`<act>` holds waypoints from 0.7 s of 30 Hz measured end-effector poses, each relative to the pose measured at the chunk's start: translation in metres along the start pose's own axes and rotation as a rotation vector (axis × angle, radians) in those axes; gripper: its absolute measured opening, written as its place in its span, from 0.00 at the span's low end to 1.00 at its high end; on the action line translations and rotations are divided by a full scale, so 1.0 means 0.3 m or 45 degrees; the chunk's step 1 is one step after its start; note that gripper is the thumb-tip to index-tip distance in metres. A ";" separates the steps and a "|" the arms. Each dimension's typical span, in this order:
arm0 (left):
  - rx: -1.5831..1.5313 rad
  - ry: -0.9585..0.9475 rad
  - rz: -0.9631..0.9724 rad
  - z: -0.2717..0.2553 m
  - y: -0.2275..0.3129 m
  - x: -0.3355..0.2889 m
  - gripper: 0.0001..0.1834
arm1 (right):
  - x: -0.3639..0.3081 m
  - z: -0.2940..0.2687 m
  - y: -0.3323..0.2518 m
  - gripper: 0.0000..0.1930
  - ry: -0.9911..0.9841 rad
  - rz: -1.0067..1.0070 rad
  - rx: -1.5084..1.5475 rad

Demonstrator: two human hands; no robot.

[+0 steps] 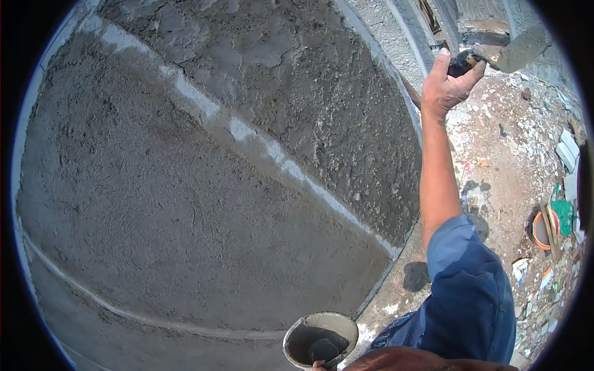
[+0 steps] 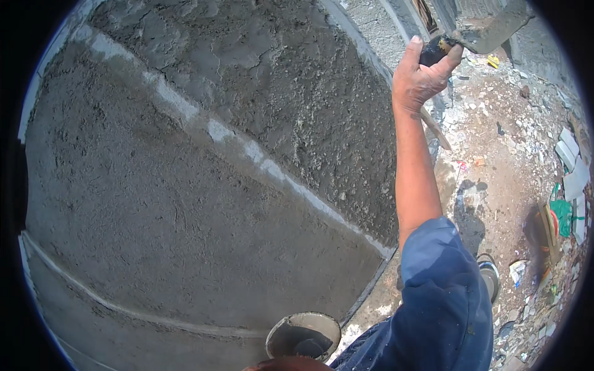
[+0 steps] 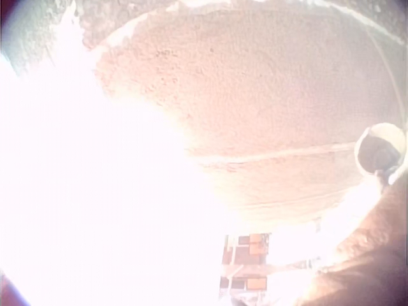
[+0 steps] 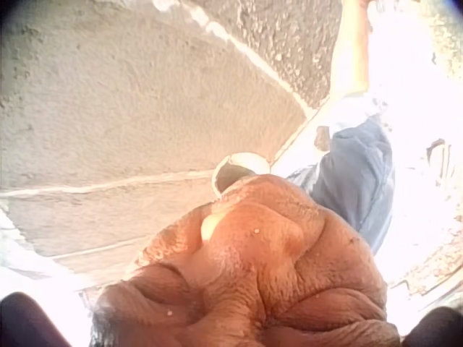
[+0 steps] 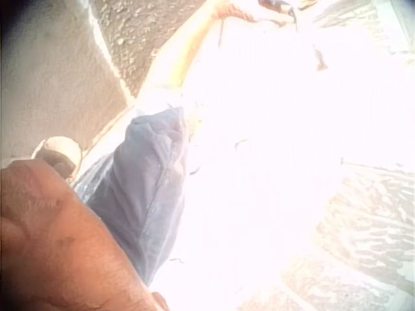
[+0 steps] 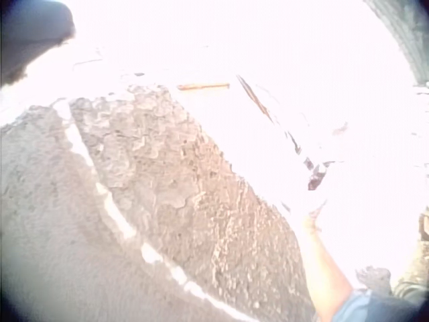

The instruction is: The person applies cement to a wall using a trowel, scooping wet cement from a bucket and spreading it onto the wall surface.

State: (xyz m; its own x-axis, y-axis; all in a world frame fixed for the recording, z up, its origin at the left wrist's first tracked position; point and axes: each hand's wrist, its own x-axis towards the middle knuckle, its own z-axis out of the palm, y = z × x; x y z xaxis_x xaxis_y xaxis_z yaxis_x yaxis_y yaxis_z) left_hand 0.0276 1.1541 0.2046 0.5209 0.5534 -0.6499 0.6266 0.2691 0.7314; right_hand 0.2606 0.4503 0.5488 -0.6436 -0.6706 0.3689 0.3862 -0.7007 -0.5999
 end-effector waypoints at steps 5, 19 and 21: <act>-0.064 -0.038 0.175 0.085 0.033 -0.144 0.11 | -0.659 -0.085 -0.081 0.27 -1.816 0.085 0.005; -0.467 -0.593 0.859 0.424 0.200 -0.511 0.39 | -0.819 -1.001 -0.513 0.13 -3.233 -0.908 0.371; -0.441 -0.626 0.858 0.430 0.220 -0.529 0.39 | -0.829 -1.044 -0.590 0.08 -3.231 -1.018 0.531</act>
State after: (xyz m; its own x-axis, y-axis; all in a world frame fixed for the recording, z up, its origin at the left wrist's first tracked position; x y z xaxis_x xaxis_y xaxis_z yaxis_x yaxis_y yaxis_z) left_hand 0.0609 0.9824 0.3293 0.9533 0.3016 -0.0178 -0.0694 0.2760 0.9586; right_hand 0.1455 0.8175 0.3407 0.6060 0.7800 0.1559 0.7953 -0.5976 -0.1016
